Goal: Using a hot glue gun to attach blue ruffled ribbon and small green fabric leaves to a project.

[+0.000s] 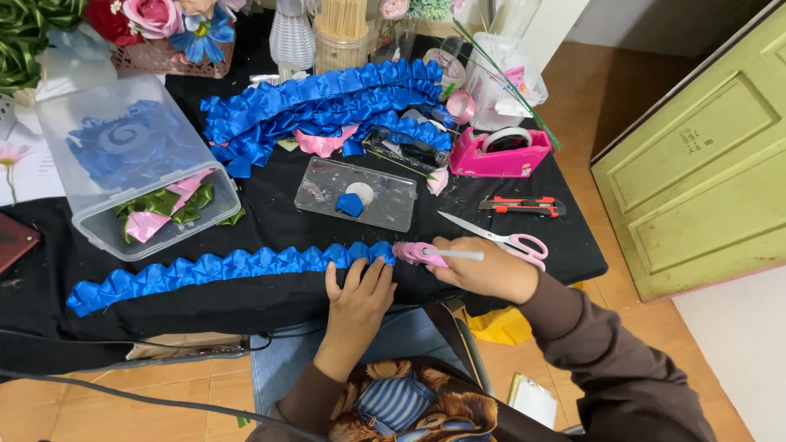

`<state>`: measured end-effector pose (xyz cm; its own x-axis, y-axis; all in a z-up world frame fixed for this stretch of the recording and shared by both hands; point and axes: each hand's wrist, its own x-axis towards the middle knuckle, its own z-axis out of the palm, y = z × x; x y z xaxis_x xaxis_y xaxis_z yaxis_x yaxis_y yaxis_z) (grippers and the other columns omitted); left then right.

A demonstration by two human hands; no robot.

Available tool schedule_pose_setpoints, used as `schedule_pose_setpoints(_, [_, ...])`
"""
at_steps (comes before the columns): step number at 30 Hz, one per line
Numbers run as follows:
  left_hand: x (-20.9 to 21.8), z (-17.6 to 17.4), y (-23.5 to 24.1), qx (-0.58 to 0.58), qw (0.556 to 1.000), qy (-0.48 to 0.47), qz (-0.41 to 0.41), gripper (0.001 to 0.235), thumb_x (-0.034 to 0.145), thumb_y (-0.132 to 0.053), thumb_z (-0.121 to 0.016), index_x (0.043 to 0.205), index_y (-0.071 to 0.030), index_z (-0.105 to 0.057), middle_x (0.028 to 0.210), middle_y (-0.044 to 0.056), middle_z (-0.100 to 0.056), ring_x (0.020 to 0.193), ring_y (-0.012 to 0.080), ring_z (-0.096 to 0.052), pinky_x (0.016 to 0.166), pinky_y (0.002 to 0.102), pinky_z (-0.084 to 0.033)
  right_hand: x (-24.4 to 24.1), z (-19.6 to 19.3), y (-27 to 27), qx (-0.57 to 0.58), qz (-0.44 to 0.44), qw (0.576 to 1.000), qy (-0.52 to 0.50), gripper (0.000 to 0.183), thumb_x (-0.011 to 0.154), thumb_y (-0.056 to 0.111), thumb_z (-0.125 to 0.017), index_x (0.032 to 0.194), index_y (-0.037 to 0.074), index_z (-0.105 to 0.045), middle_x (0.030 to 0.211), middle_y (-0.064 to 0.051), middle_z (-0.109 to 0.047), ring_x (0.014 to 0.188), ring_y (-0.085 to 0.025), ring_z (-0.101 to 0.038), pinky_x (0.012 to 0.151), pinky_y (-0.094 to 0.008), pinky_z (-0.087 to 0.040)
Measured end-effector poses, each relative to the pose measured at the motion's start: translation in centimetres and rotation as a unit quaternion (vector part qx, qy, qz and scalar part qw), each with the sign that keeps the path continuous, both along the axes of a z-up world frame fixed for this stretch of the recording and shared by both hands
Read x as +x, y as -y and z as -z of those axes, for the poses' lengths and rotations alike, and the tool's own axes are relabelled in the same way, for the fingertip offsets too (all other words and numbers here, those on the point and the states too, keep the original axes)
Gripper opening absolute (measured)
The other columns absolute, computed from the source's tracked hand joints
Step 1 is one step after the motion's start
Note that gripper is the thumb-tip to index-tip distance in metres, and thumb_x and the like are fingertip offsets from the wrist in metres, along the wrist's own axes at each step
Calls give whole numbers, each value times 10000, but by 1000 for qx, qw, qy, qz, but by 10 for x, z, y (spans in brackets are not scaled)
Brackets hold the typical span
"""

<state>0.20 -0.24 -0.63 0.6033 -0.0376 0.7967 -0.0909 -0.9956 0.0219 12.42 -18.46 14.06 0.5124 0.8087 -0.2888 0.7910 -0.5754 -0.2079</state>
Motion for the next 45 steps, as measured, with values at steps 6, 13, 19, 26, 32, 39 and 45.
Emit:
schedule_pose_setpoints(6, [-1,0,1,0,1000,5,-3,283,962,-345,-682,1187,-173,-672,1185,12,-656,1238,224,-544,1171,648,-187,0,46,20,120,118,981,-100,338,982,294,-570,961,-42,-607,751,-344,-667,722,-534,-696,589,-537,-557])
schedule_pose_setpoints(13, [-6,-16,1,-46,999,-16,5,304,926,-322,-724,1192,-190,-661,1171,-15,-661,1186,186,-579,1173,627,-178,25,101,43,513,326,656,-448,127,998,87,-601,1009,-5,-514,667,-146,-543,313,-143,-466,223,-260,-350])
schedule_pose_setpoints(19, [-14,-28,3,-126,990,-56,34,255,953,-279,-694,1184,-178,-659,1262,10,-636,1196,207,-593,1145,667,-183,41,79,33,470,309,701,-439,215,972,138,-655,828,4,-569,625,-109,-565,404,-167,-526,326,-251,-400])
schedule_pose_setpoints(26, [3,-43,-25,-126,992,-7,-12,206,957,-328,-682,1141,-238,-705,1107,-18,-667,1122,180,-593,1111,569,-206,61,82,28,355,322,842,-247,199,886,137,-728,829,-45,-675,616,-202,-690,394,-231,-660,339,-318,-559])
schedule_pose_setpoints(32, [81,-56,-86,-164,975,-126,-86,173,869,-259,-795,1034,-209,-774,891,-26,-684,990,197,-614,1085,602,-218,22,57,26,244,317,913,78,479,868,449,-751,1224,133,-706,984,-136,-733,915,-331,-745,805,-466,-601])
schedule_pose_setpoints(39, [122,-58,-111,-135,947,-280,-81,258,832,-205,-829,1068,-116,-773,945,96,-683,970,282,-613,1064,638,-181,28,115,45,454,344,820,57,469,873,307,-826,1264,85,-695,979,-117,-687,817,-226,-722,691,-335,-600])
schedule_pose_setpoints(45, [130,-51,-114,-178,921,-339,-71,155,801,-149,-836,924,-183,-748,992,75,-680,1026,289,-618,1051,618,-209,43,129,52,502,332,798,36,368,913,247,-788,1245,110,-708,938,-93,-702,770,-183,-703,638,-285,-574])
